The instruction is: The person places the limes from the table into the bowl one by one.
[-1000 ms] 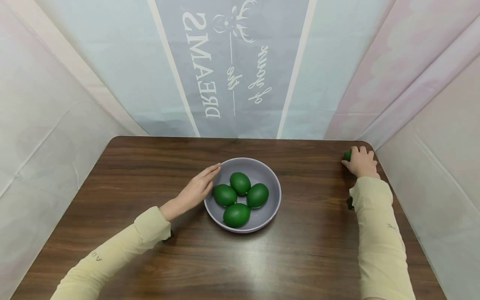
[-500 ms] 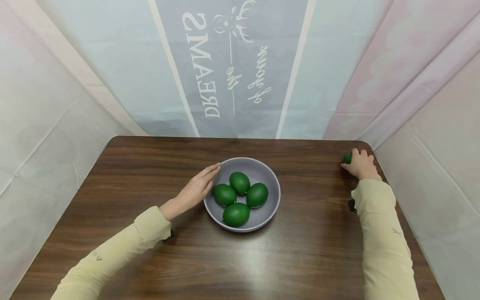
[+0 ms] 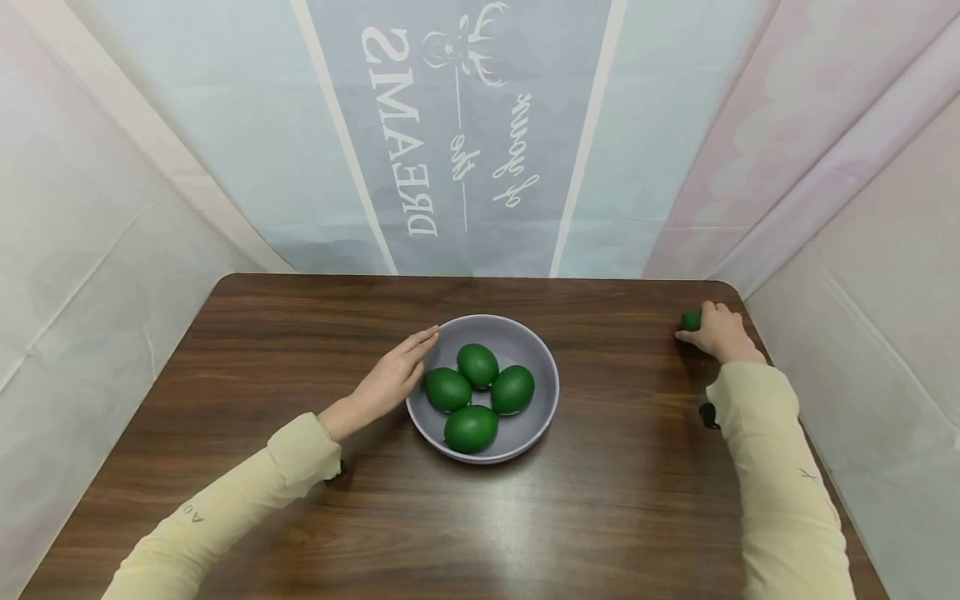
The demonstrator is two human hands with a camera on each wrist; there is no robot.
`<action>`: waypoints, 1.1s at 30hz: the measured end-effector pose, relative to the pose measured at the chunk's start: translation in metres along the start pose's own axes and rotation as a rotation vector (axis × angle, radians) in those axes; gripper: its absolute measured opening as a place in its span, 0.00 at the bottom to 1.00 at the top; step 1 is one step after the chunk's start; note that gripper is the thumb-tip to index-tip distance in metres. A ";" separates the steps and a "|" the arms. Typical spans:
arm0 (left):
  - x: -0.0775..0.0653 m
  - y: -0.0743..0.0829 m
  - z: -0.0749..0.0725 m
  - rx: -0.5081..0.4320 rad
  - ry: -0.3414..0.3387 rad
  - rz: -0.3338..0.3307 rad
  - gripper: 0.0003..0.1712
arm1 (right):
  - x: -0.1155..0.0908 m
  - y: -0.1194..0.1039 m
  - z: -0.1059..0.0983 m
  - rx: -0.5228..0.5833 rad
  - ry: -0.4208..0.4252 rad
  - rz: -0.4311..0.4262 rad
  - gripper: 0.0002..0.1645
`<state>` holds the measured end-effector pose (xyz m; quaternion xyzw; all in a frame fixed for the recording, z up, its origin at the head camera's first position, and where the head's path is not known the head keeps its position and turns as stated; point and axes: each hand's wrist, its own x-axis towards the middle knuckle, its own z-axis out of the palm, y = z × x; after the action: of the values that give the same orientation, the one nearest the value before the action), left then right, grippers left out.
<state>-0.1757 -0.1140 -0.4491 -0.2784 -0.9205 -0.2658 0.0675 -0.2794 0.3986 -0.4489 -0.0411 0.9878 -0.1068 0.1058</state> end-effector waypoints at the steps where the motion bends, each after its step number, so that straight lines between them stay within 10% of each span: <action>1: 0.000 0.000 0.000 0.002 0.000 -0.001 0.25 | 0.000 0.000 -0.001 -0.002 0.001 0.000 0.48; 33: -0.001 0.000 0.000 0.001 0.001 0.015 0.25 | -0.018 -0.041 -0.025 -0.038 0.037 -0.153 0.43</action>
<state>-0.1747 -0.1143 -0.4495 -0.2853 -0.9184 -0.2650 0.0703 -0.2644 0.3652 -0.4125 -0.1163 0.9854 -0.0963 0.0780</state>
